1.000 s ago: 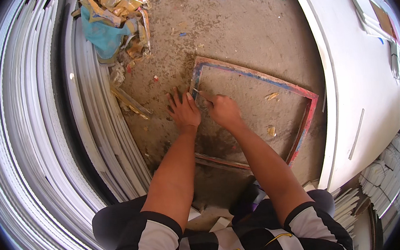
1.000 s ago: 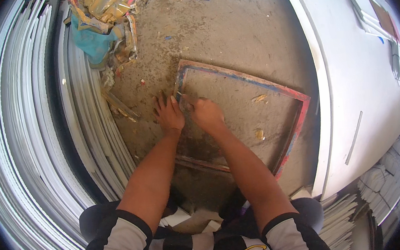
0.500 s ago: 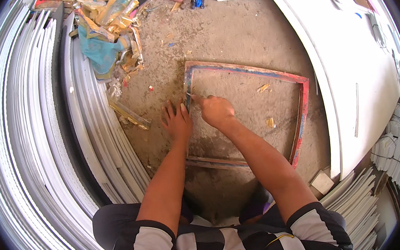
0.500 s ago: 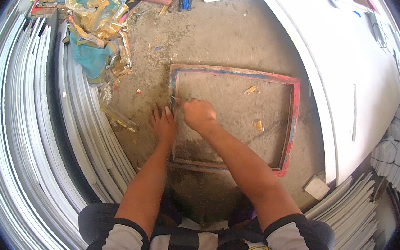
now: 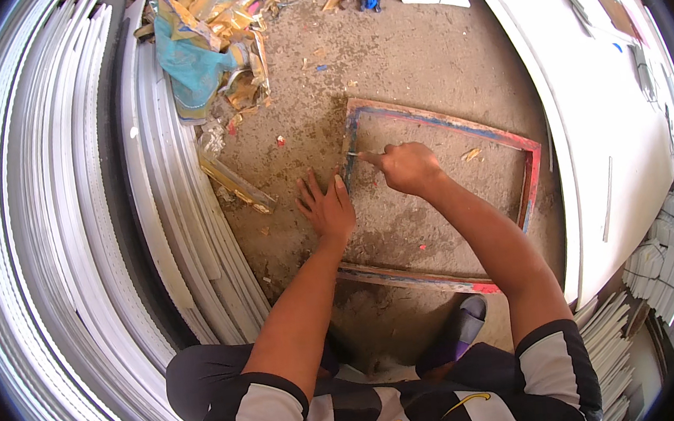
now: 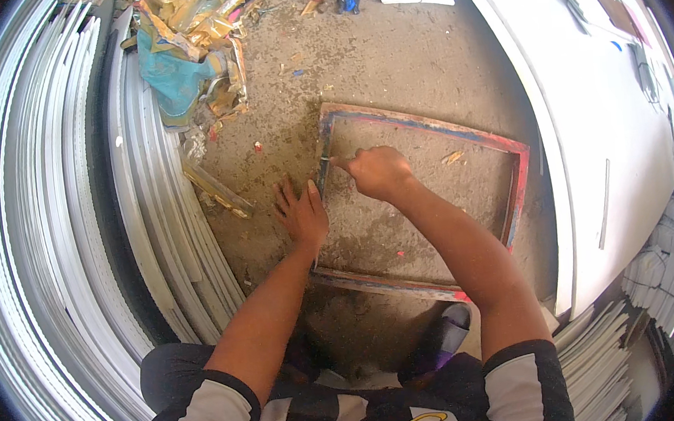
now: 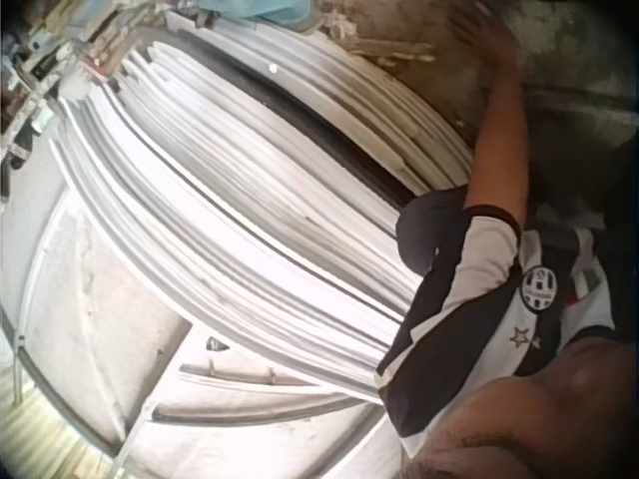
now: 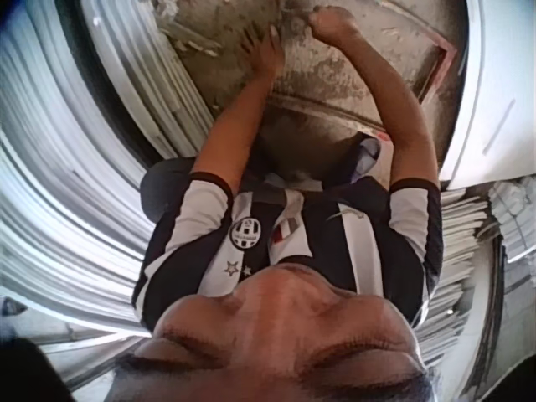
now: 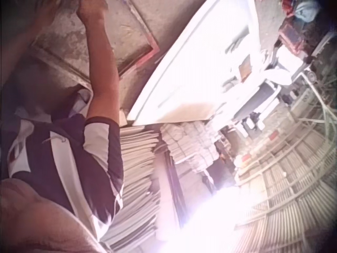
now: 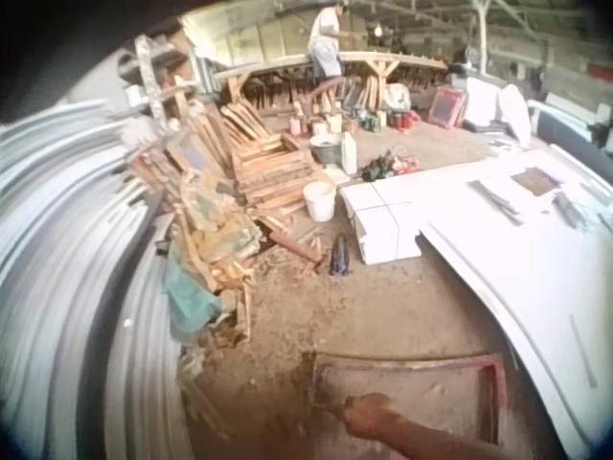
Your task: The person sits on the floor and uses a utility knife to scrape the inner edges of a rectangular frame. The person holds the frame steady with one hand while scraping the surface with the other, removing material from the frame's interior.
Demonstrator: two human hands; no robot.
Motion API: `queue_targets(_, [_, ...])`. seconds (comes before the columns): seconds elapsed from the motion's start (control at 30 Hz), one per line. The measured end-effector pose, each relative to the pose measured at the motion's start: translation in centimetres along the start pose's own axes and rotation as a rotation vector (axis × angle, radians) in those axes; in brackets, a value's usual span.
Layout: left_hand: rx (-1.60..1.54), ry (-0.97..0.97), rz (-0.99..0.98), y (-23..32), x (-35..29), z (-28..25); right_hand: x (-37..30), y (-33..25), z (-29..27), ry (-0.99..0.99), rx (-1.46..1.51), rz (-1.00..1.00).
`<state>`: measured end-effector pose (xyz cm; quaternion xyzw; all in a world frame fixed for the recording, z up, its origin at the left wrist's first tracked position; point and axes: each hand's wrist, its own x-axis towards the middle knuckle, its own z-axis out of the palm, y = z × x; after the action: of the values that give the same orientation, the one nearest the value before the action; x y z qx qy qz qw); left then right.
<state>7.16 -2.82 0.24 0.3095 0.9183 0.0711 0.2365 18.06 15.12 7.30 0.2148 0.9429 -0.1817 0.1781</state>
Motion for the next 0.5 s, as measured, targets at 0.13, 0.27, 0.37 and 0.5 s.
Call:
queue_targets(0.13, [-0.019,0.008,-0.002,0.0,0.2,0.1,1.1,0.7,-0.3,-0.018,0.057,-0.052])
queue_targets(0.27, [0.025,-0.015,0.002,0.7,0.3,-0.3,3.5,1.1,2.3,-0.016,0.711,0.008])
queue_targets(0.37, [-0.036,0.027,0.019,0.3,-0.3,-0.1,4.0,0.4,2.1,-0.140,1.167,0.124])
queue_targets(0.5, [-0.065,0.075,0.043,0.1,-0.4,0.1,0.9,0.2,3.5,0.124,1.163,-0.015])
